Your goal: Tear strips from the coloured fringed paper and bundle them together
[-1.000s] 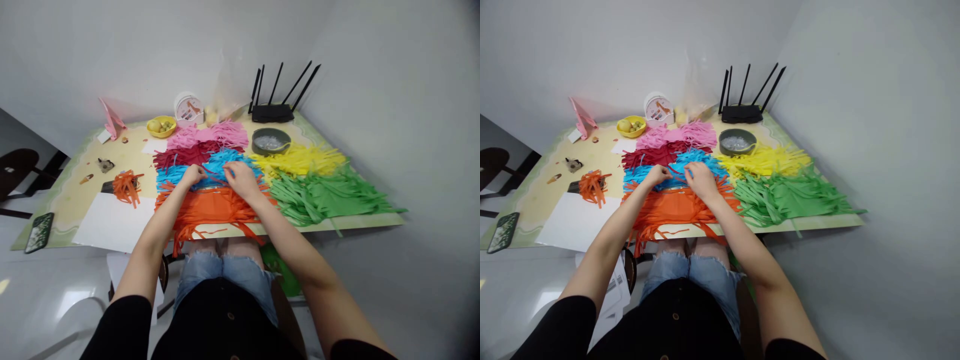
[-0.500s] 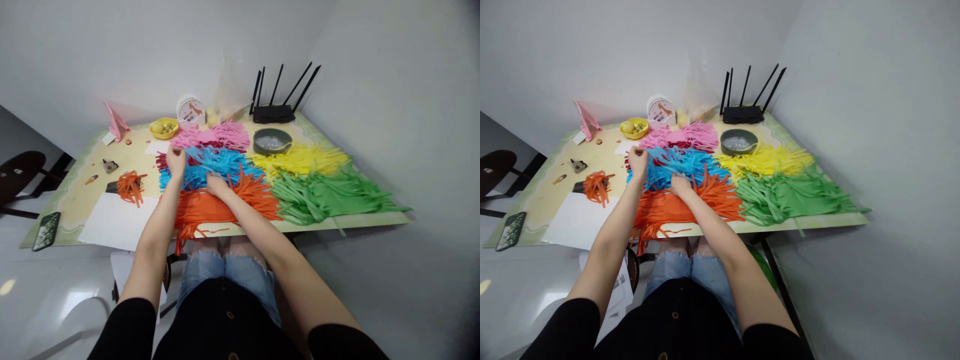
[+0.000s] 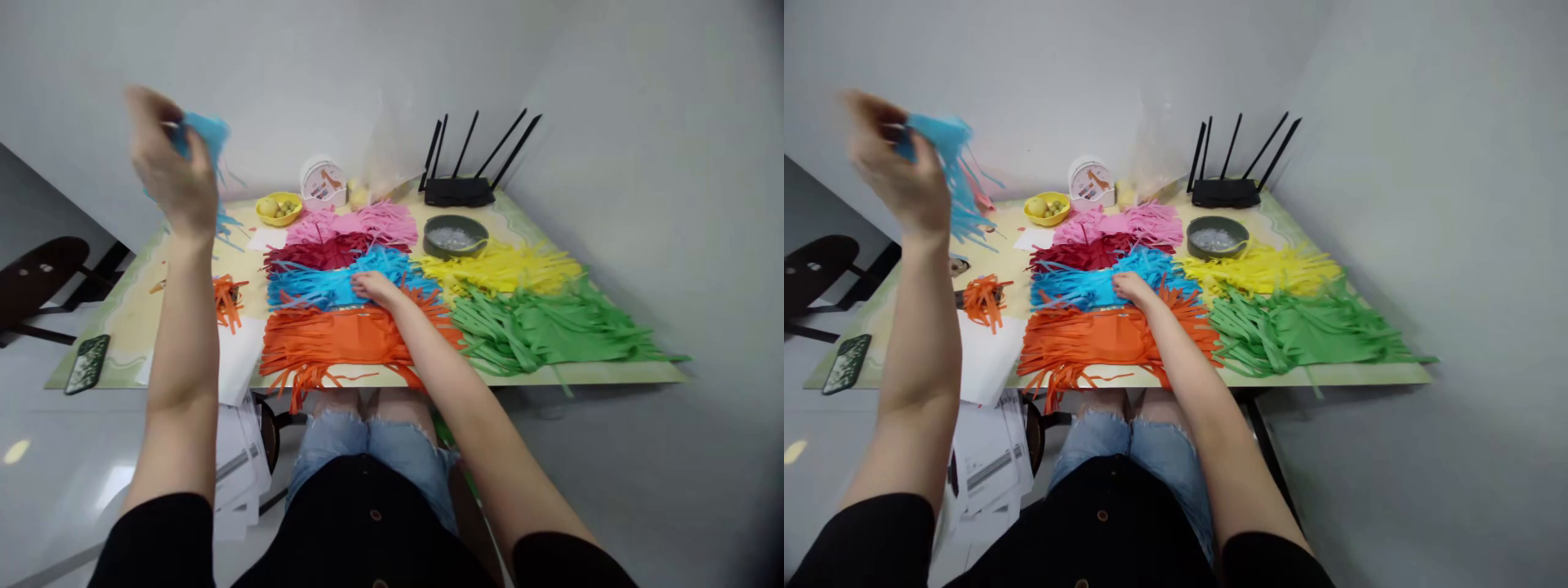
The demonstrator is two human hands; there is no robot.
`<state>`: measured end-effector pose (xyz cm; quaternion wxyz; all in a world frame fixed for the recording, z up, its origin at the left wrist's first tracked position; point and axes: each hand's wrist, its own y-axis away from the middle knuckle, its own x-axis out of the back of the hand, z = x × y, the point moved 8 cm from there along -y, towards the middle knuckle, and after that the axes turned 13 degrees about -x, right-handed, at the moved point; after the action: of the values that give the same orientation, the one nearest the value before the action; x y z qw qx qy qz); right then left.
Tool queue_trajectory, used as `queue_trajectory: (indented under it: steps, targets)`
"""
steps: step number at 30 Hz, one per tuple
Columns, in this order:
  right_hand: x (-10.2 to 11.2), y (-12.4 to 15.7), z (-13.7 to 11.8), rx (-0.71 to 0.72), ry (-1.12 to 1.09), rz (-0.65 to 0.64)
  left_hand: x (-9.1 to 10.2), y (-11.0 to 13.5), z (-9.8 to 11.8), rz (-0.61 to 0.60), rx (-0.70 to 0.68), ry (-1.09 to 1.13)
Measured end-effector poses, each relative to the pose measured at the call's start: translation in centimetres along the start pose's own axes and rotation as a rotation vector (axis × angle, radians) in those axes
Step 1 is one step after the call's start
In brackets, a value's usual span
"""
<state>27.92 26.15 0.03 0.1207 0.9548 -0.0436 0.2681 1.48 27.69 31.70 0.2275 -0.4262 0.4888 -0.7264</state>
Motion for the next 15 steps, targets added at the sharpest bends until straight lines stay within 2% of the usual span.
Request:
queue_trajectory:
  steps: [2, 4, 6, 7, 10, 13, 15]
  targets:
    - [1.3, 1.8, -1.3, 0.016, -0.095, -0.025, -1.3, 1.9, 3.9, -0.199, -0.203, 0.040]
    - [3.3, 4.5, -3.5, 0.089, -0.138, 0.036, -2.6, 4.8, 6.7, -0.325, -0.277, 0.118]
    - [5.6, 7.8, -6.3, 0.230, -0.206, 0.162, -4.0, 7.6, 8.8, -0.424, -0.295, 0.189]
    - [6.5, 9.6, -8.0, 0.344, -0.227, 0.235, -4.6, 8.8, 9.8, -0.462, -0.294, 0.228]
    - [6.9, 13.5, -11.6, 0.537, -0.097, 0.360, -5.2, 10.9, 12.6, -0.535, -0.281, 0.351]
    - [7.1, 14.2, -12.5, 0.507, 0.066, 0.413, -4.5, 11.5, 14.1, -0.565, -0.259, 0.472]
    - [8.0, 14.0, -12.3, 0.477, 0.089, 0.378, -3.9, 11.4, 13.9, -0.578, -0.218, 0.556]
